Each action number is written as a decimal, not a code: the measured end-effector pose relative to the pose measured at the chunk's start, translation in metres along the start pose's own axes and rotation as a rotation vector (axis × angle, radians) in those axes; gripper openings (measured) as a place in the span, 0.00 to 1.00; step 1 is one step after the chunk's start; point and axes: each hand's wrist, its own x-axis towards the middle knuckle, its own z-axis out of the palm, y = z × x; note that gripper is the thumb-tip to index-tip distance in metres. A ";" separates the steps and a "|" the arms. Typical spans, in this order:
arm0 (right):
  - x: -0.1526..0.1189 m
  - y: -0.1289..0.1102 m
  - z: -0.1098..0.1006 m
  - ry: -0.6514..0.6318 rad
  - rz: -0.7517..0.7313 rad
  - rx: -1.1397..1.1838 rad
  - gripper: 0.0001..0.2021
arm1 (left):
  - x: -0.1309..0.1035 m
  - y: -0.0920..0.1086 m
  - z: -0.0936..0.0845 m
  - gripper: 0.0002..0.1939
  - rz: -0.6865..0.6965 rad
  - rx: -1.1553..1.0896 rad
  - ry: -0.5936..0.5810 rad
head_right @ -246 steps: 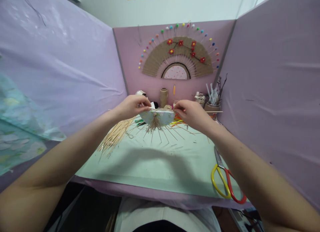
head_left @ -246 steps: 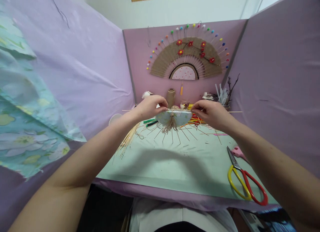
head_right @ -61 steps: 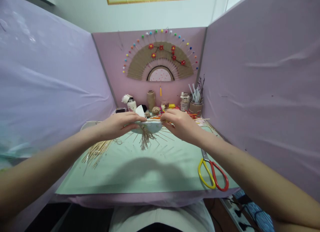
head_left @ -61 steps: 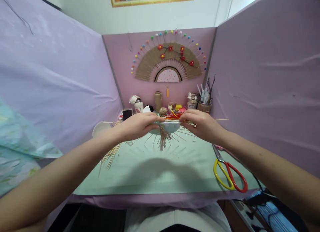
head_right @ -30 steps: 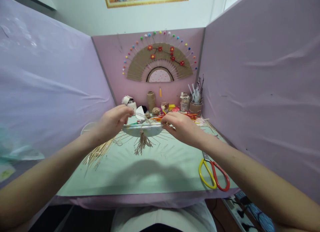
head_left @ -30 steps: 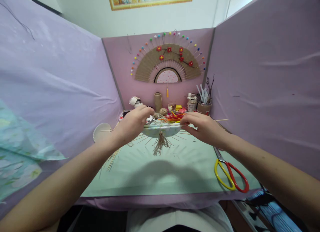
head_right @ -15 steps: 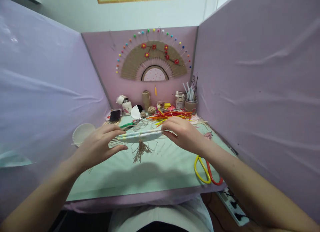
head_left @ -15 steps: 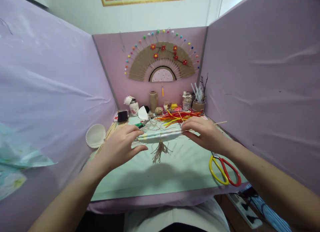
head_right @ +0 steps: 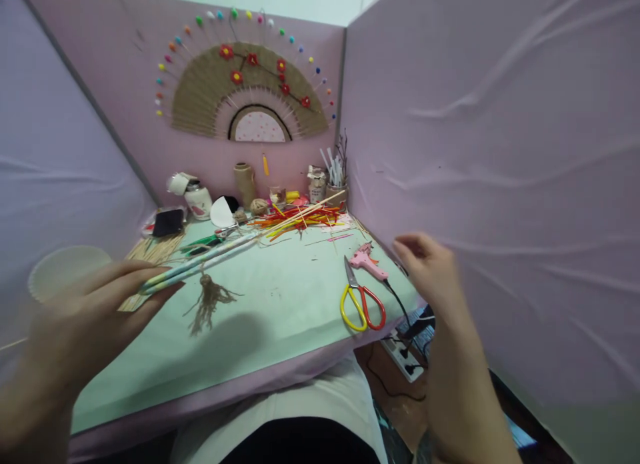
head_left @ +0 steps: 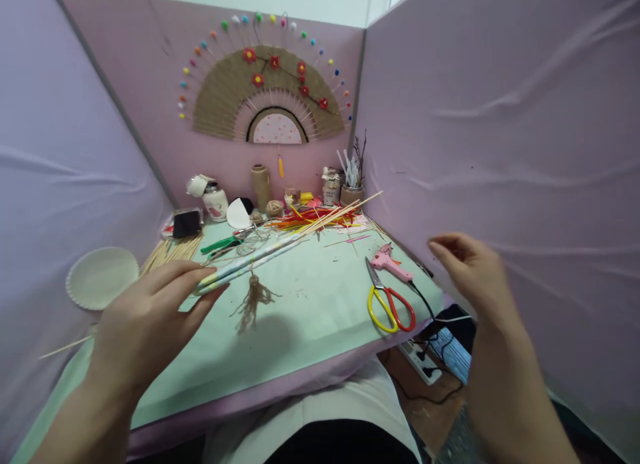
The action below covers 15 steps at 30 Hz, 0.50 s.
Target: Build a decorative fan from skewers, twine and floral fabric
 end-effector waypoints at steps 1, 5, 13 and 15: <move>0.001 0.013 0.003 -0.112 0.079 -0.069 0.12 | -0.001 0.000 0.003 0.08 -0.004 0.009 0.001; 0.004 0.050 0.038 -0.417 0.142 -0.346 0.17 | -0.005 0.004 0.014 0.08 -0.022 0.015 -0.022; 0.008 0.065 0.081 -0.551 0.265 -0.612 0.23 | -0.015 0.012 0.019 0.07 -0.016 -0.014 -0.074; 0.005 0.066 0.074 -0.479 0.297 -0.582 0.25 | -0.017 0.013 0.019 0.07 -0.029 -0.016 -0.093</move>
